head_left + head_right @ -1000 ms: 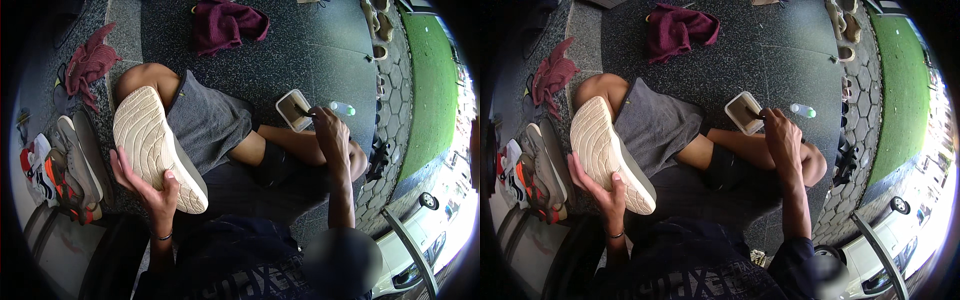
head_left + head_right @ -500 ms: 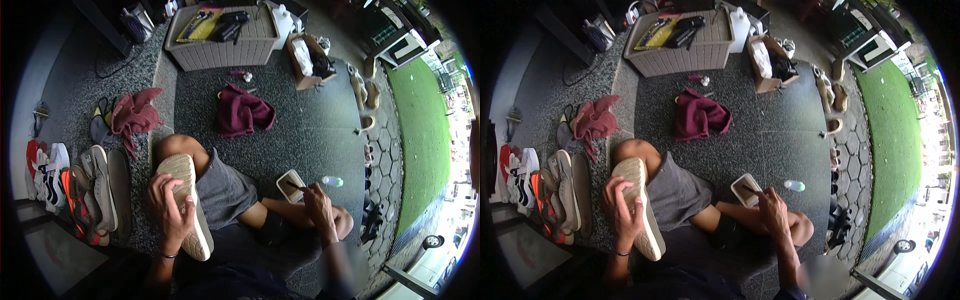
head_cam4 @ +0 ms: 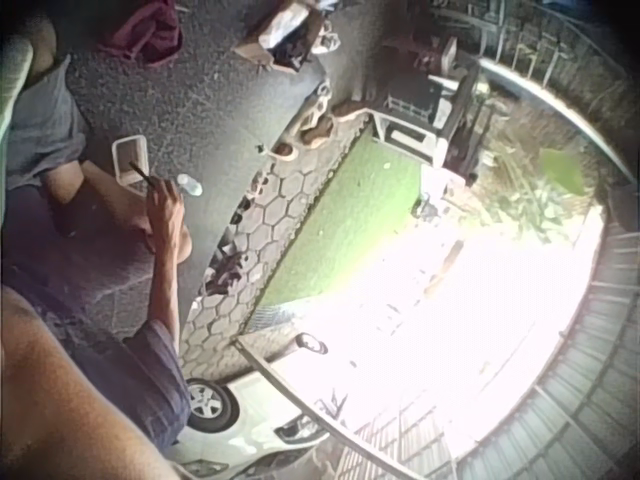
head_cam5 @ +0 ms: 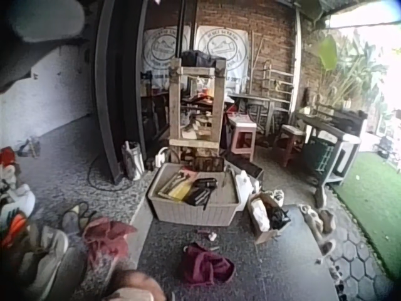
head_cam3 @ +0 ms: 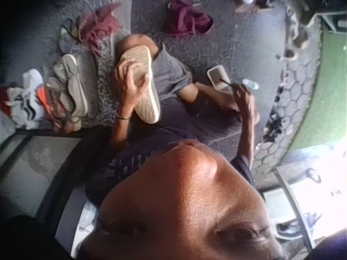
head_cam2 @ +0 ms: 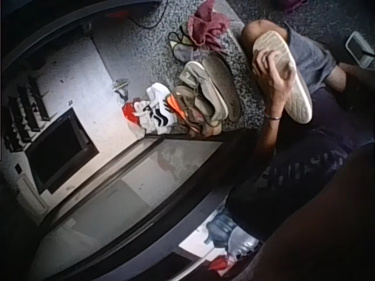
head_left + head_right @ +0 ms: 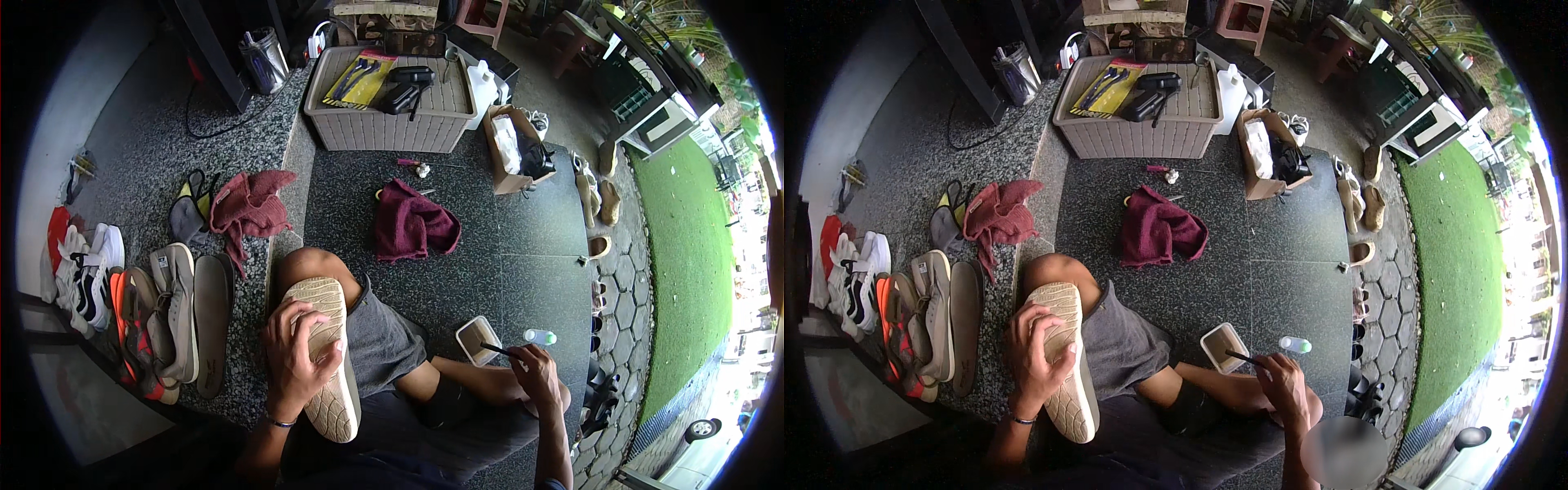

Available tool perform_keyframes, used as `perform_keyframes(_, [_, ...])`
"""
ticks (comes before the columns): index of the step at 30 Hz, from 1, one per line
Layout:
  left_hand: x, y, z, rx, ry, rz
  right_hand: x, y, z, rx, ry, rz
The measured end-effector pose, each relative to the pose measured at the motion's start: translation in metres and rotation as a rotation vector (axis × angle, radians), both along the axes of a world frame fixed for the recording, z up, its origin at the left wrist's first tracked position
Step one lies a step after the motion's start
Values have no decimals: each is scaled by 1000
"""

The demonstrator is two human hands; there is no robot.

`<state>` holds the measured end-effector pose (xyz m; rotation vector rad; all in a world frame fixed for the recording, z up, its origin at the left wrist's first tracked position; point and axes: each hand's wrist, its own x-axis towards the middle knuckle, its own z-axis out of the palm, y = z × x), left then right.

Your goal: Cleaning and applying adhesive to the sole of a shoe during a repair process.

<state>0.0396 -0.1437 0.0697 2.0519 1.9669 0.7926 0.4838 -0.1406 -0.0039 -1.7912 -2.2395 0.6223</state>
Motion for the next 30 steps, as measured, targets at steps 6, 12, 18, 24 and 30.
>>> perform_keyframes(6, [1, 2, -7, 38, -23, -13, 4, 5, -10, 107, 60, -11])
perform_keyframes(12, [1, 3, -11, 56, -32, 6, 11, 6, -29, 43, 172, -98])
perform_keyframes(18, [4, 5, -6, 32, -45, -1, 5, 10, -21, 72, 166, -80])
perform_keyframes(24, [-3, -3, -17, -1, -39, -8, 5, 1, -26, 56, 225, -128])
perform_keyframes(30, [7, -14, -17, -2, -99, 219, -10, 2, -24, 16, 274, -253])
